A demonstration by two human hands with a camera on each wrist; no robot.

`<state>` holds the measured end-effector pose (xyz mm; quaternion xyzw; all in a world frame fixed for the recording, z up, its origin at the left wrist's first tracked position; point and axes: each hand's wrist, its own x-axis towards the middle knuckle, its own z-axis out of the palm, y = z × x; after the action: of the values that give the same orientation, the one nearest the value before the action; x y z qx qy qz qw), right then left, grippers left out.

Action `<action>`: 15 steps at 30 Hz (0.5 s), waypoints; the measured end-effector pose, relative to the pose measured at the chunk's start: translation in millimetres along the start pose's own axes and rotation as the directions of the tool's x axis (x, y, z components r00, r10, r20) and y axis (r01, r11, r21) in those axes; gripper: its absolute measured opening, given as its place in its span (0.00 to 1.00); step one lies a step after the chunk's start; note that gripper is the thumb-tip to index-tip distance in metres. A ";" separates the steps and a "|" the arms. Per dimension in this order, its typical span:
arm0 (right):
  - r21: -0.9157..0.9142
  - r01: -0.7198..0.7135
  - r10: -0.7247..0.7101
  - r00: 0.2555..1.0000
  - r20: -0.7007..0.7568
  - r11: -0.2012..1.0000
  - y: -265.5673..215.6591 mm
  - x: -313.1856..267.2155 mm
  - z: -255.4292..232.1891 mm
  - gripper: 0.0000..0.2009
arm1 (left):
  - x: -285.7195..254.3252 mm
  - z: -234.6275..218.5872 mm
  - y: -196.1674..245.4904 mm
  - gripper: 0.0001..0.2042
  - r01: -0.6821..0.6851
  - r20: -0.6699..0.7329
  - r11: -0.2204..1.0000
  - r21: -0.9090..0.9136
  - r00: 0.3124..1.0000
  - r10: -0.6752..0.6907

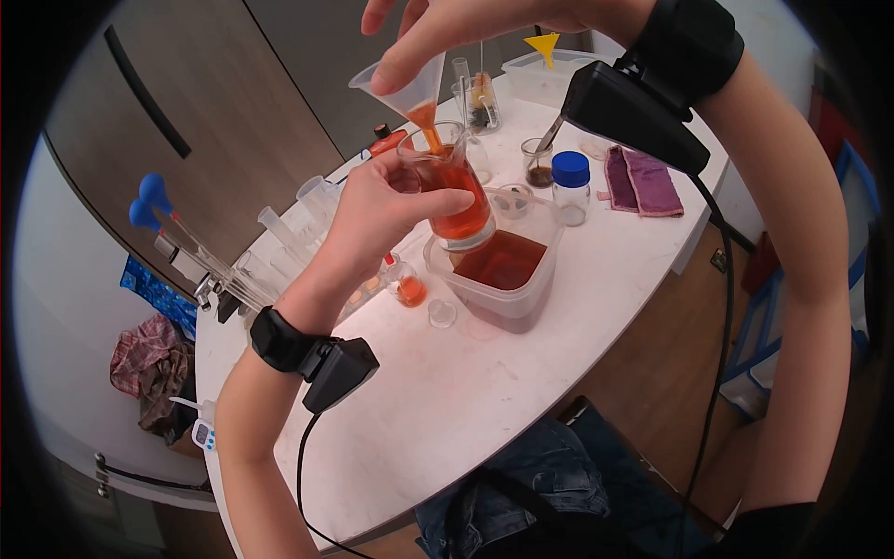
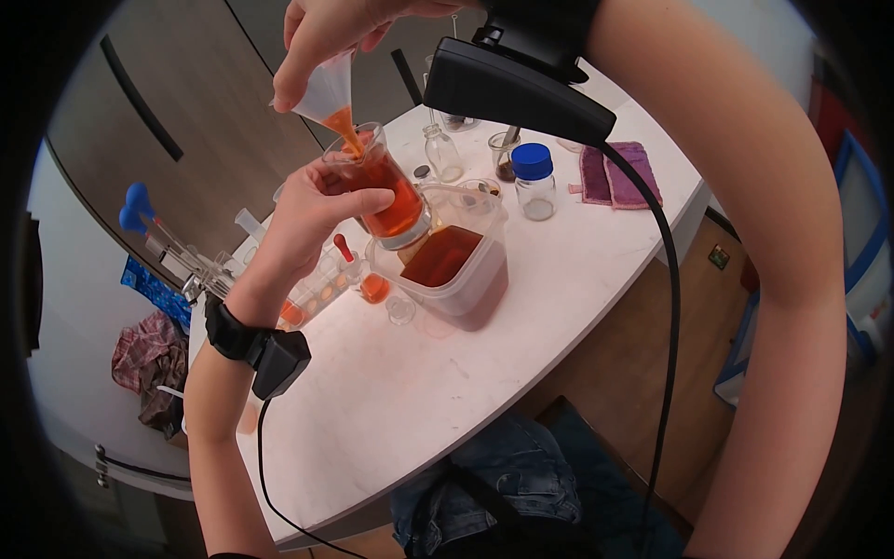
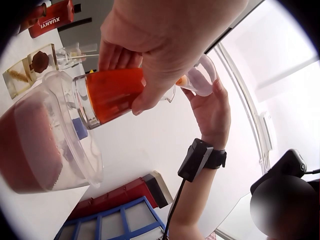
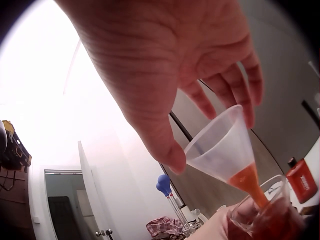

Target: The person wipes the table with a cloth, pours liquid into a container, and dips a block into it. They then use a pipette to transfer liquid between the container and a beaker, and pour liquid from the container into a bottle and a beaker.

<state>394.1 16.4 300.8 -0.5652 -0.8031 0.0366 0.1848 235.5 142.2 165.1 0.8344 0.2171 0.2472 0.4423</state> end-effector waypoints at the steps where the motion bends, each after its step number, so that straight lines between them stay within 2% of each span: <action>1: -0.006 -0.004 0.004 1.000 0.004 1.000 -0.6 2.1 -2.6 0.37 | -0.4 0.5 0.5 0.19 -0.014 0.008 1.000 -0.011 1.000 0.014; 6: -0.013 0.025 -0.026 0.998 -0.054 1.000 -3.5 3.7 -7.7 0.36 | -1.5 2.8 2.5 0.20 -0.024 0.015 0.999 -0.044 1.000 0.025; 9: -0.037 -0.019 0.017 0.998 -0.065 0.999 -6.1 6.0 -11.6 0.36 | -0.6 1.6 -0.2 0.21 -0.039 0.026 0.997 -0.071 0.999 0.041; 12: 0.034 0.025 -0.025 1.000 0.006 0.999 -11.9 0.9 -18.6 0.35 | -1.8 1.2 1.3 0.22 -0.019 0.033 0.998 -0.066 0.999 0.021; 15: -0.031 0.002 -0.005 0.995 -0.096 1.000 -12.9 4.8 -15.8 0.34 | -3.2 1.2 1.1 0.22 -0.029 0.026 0.998 -0.061 0.999 0.031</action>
<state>386.5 13.8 320.2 -0.5679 -0.7946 -0.0032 0.2147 233.9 138.9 164.7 0.8270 0.1909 0.2491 0.4665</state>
